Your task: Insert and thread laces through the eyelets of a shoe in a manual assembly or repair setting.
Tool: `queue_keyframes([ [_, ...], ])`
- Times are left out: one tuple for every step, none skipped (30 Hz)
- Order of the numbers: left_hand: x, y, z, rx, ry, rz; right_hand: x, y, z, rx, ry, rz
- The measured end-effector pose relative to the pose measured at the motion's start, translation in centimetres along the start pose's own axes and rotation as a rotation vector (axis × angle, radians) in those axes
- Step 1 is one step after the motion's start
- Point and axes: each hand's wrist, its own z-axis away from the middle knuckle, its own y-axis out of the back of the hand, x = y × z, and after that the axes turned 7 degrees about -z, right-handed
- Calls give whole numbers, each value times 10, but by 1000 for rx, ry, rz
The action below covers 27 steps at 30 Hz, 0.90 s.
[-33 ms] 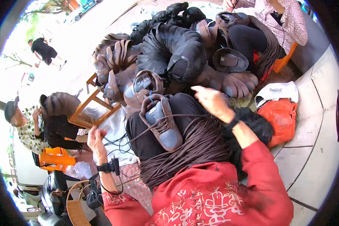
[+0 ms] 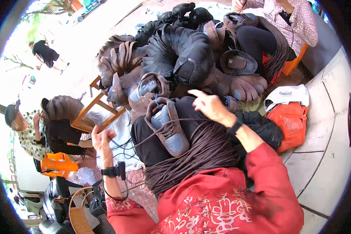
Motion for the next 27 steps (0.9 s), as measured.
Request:
queue_keyframes([
  [11,-21,1,-32,4,78,-3,-18,-4,-35,-126,-137],
  [21,-40,4,-108,8,149,5,-31,-6,-62,-181,-215],
  [30,-55,8,-182,14,220,14,-41,-8,-114,-238,-279],
  [32,-61,10,-262,97,207,8,-47,-11,-126,-290,-286],
  [34,-69,12,-347,179,199,1,-50,-11,-133,-341,-289],
  [36,-80,19,-384,190,179,2,-52,-11,-137,-345,-286],
  [41,-94,24,-437,193,163,4,-54,-10,-138,-283,-191],
  [44,-103,27,-485,213,161,4,-55,-10,-141,-216,-97],
  [47,-111,30,-532,233,159,4,-56,-10,-143,-217,-92],
  [48,-119,33,-575,228,170,4,-56,-10,-138,-213,-69],
  [50,-125,35,-617,222,180,4,-57,-11,-133,-208,-47],
  [54,-128,38,-667,225,155,3,-56,-11,-137,-210,-43],
  [54,-131,40,-697,230,177,0,-55,-12,-133,-231,-50],
  [50,-136,41,-739,197,220,-2,-54,-12,-130,-251,-57],
  [45,-142,42,-779,163,262,-2,-54,-13,-137,-249,-55],
  [48,-144,45,-819,173,242,-1,-54,-13,-151,-263,-61],
  [44,-148,46,-820,163,223,-1,-54,-13,-166,-277,-68],
  [44,-149,45,-820,143,146,-1,-54,-14,-169,-276,-66],
  [44,-149,44,-816,124,68,0,-55,-14,-161,-280,-63],
  [43,-149,45,-811,124,69,1,-56,-14,-152,-284,-60],
  [42,-150,46,-828,152,91,1,-57,-15,-158,-282,-61],
  [41,-152,47,-848,180,114,1,-58,-16,-144,-150,124],
  [41,-153,48,-844,180,115,1,-59,-17,-128,-17,307],
  [42,-153,49,-844,189,111,1,-59,-18,-132,-15,306],
  [43,-153,49,-846,198,108,-3,-59,-19,-166,-121,156],
  [46,-150,48,-868,180,93,-6,-59,-21,-200,-227,5],
  [44,-150,50,-865,181,95,-2,-51,-22,-270,-319,-137],
])
